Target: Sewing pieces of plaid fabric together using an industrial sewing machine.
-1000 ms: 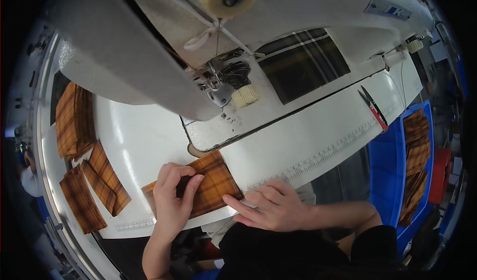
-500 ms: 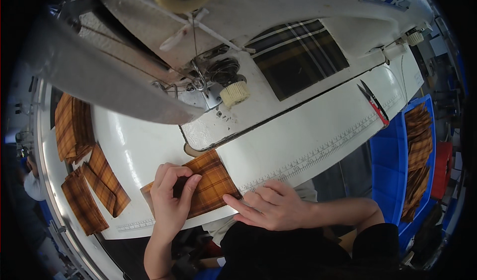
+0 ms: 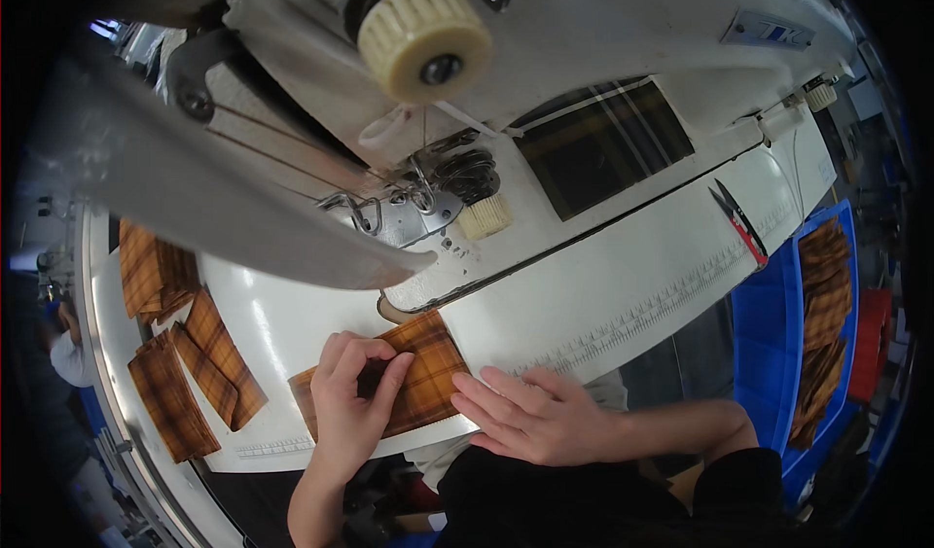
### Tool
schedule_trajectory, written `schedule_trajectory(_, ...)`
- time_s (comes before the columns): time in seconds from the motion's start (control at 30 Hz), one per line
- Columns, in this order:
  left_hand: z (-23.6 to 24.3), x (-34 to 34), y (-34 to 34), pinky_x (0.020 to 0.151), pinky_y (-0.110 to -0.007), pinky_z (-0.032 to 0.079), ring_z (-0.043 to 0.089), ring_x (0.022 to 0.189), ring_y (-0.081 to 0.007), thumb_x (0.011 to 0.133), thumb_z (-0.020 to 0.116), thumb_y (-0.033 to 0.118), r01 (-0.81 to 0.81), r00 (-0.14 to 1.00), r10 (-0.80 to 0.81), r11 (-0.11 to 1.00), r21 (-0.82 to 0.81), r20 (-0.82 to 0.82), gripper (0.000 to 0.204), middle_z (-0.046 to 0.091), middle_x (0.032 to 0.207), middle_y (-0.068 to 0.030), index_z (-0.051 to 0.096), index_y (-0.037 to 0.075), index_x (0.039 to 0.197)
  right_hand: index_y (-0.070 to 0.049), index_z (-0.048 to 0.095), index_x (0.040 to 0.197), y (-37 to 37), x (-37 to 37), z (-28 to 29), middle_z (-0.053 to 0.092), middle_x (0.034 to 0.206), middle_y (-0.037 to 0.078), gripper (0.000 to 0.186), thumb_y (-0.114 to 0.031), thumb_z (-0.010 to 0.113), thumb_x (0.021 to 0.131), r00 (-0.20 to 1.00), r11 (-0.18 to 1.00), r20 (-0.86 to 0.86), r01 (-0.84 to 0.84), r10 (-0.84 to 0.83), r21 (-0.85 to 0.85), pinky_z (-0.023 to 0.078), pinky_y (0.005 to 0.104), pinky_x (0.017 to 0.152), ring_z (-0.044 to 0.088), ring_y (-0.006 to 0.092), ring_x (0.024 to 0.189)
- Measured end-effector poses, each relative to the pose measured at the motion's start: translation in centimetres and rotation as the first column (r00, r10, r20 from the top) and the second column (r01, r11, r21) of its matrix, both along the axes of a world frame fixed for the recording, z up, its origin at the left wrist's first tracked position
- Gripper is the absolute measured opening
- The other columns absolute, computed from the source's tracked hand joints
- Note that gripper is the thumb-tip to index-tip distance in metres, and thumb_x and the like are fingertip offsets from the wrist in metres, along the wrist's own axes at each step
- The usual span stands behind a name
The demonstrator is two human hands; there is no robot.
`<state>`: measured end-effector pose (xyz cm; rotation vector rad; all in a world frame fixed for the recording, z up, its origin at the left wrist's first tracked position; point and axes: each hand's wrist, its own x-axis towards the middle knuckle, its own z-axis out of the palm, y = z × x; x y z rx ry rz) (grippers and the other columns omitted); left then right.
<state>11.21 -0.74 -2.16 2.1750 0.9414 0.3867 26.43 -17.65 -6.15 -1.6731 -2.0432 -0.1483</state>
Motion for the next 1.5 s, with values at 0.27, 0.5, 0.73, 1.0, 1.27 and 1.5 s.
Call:
schedule_trajectory(0.27, -0.1, -0.4, -1.0, 0.09, -0.038, 0.053, 0.062, 0.112, -0.0309, 0.079, 0.072, 0.001, 0.492, 0.87, -0.425, 0.739, 0.459, -0.248, 0.042, 0.061, 0.127, -0.0169, 0.064, -0.007, 0.119, 0.001, 0.066, 0.118, 0.1, 0.7, 1.1, 0.06, 0.132, 0.015, 0.048, -0.038, 0.064, 0.091, 0.995, 0.99, -0.005, -0.098, 0.098, -0.1, 0.041, 0.0383, 0.104, 0.055, 0.0262, 0.123)
schedule_trajectory(0.5, -1.2, 0.9, 1.7, 0.101, -0.04, 0.048, 0.054, 0.125, -0.0372, 0.078, 0.075, 0.007, 0.457, 0.888, -0.443, 0.811, 0.365, -0.126, 0.053, 0.056, 0.136, -0.0187, 0.059, -0.006, 0.127, 0.007, 0.064, 0.118, 3.3, 3.1, 2.1, 0.06, 0.129, 0.02, 0.056, -0.043, 0.057, 0.094, 0.991, 0.988, 0.034, -0.124, 0.128, -0.095, 0.039, 0.0426, 0.107, 0.051, 0.0317, 0.125)
schedule_trajectory(0.73, -2.7, 3.1, 7.7, 0.085, -0.041, 0.052, 0.063, 0.101, -0.031, 0.081, 0.075, 0.011, 0.478, 0.876, -0.44, 0.846, 0.235, -0.196, 0.031, 0.064, 0.111, -0.0159, 0.067, 0.0, 0.108, 0.008, 0.062, 0.119, 8.0, 6.9, 1.9, 0.064, 0.118, 0.018, 0.062, -0.048, 0.058, 0.093, 0.987, 0.988, 0.064, -0.14, 0.144, -0.069, 0.042, 0.0439, 0.103, 0.058, 0.0279, 0.107)
schedule_trajectory(1.0, -4.4, 3.1, 9.2, 0.089, -0.042, 0.051, 0.063, 0.105, -0.0302, 0.087, 0.069, 0.018, 0.53, 0.847, -0.473, 0.78, 0.332, -0.242, 0.028, 0.064, 0.116, -0.0158, 0.066, 0.006, 0.113, 0.008, 0.058, 0.127, 8.7, 6.9, 0.9, 0.064, 0.101, 0.015, 0.068, -0.05, 0.06, 0.092, 0.997, 0.999, 0.067, -0.044, 0.045, -0.018, 0.041, 0.0455, 0.104, 0.059, 0.0293, 0.101)
schedule_trajectory(1.27, -4.6, 3.1, 9.2, 0.083, -0.036, 0.053, 0.064, 0.096, -0.0251, 0.088, 0.067, 0.013, 0.47, 0.881, -0.435, 0.849, 0.243, -0.186, 0.021, 0.066, 0.106, -0.0105, 0.066, 0.007, 0.109, 0.008, 0.06, 0.123, 9.0, 7.0, 1.3, 0.062, 0.095, 0.014, 0.064, -0.049, 0.061, 0.092, 0.994, 0.999, 0.105, -0.041, 0.043, -0.02, 0.04, 0.0459, 0.104, 0.058, 0.0295, 0.101)
schedule_trajectory(1.5, -4.7, 3.2, 8.9, 0.078, -0.031, 0.055, 0.065, 0.088, -0.0205, 0.089, 0.065, 0.009, 0.432, 0.898, -0.407, 0.888, 0.159, -0.168, 0.016, 0.067, 0.098, -0.0057, 0.066, 0.009, 0.105, 0.002, 0.065, 0.084, 9.2, 7.8, 1.2, 0.064, 0.093, 0.015, 0.043, -0.041, 0.066, 0.088, 0.981, 0.99, 0.148, -0.131, 0.123, 0.045, 0.043, 0.0453, 0.102, 0.059, 0.03, 0.099)
